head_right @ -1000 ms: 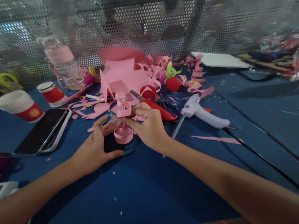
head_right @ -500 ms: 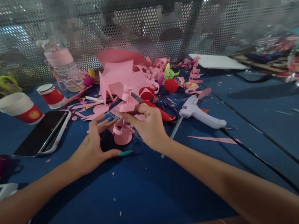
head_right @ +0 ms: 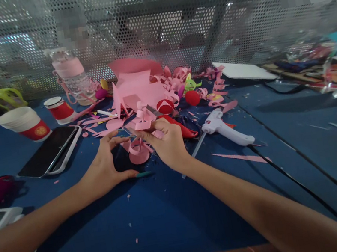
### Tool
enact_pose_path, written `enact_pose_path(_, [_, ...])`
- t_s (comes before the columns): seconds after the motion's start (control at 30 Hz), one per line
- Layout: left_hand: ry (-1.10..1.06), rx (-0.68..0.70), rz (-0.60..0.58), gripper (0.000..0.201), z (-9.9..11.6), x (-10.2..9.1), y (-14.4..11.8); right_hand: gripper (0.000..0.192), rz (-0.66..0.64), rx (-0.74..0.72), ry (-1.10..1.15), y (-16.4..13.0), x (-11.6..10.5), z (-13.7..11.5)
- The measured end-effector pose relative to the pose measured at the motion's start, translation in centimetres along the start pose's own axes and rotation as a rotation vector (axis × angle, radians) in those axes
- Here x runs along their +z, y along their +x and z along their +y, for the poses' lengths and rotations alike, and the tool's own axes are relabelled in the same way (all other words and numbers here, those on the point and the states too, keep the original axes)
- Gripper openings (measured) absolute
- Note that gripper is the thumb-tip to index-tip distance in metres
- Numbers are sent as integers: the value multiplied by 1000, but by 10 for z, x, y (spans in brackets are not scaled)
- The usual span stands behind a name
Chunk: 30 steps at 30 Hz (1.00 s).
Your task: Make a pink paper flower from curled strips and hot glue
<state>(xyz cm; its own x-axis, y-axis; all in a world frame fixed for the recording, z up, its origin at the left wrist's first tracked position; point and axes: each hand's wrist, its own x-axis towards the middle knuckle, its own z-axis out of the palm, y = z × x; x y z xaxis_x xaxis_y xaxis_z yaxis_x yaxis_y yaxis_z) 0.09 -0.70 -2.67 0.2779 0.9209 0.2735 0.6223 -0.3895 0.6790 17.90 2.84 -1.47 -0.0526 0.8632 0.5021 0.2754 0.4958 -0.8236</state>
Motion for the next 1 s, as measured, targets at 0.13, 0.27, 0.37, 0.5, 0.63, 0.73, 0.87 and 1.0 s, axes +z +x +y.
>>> enact_pose_path(0.13, [-4,17,6,93,2,-1,0,16,-20,-36,-31,0,0,0])
enact_pose_path(0.27, [75,42,-15,93,4,-1,-2,16,-39,-50,-52,-1,1,0])
enact_pose_path(0.37, [170,74,-51,95,5,-1,-4,16,-43,-46,-61,-2,1,-1])
enact_pose_path(0.5, [232,98,-84,97,3,0,-5,15,-6,-77,-61,-2,2,-1])
enact_pose_path(0.63, [229,84,-87,92,1,0,-3,14,-21,-99,-52,-3,3,-1])
enact_pose_path(0.73, [199,27,-91,83,0,1,-1,15,-34,-110,-66,-3,4,-1])
enact_pose_path(0.87, [130,-70,-100,81,1,-1,2,15,4,-135,-83,-2,4,0])
enact_pose_path(1.0, [51,-131,-113,80,3,-3,3,12,4,-142,-100,-2,5,0])
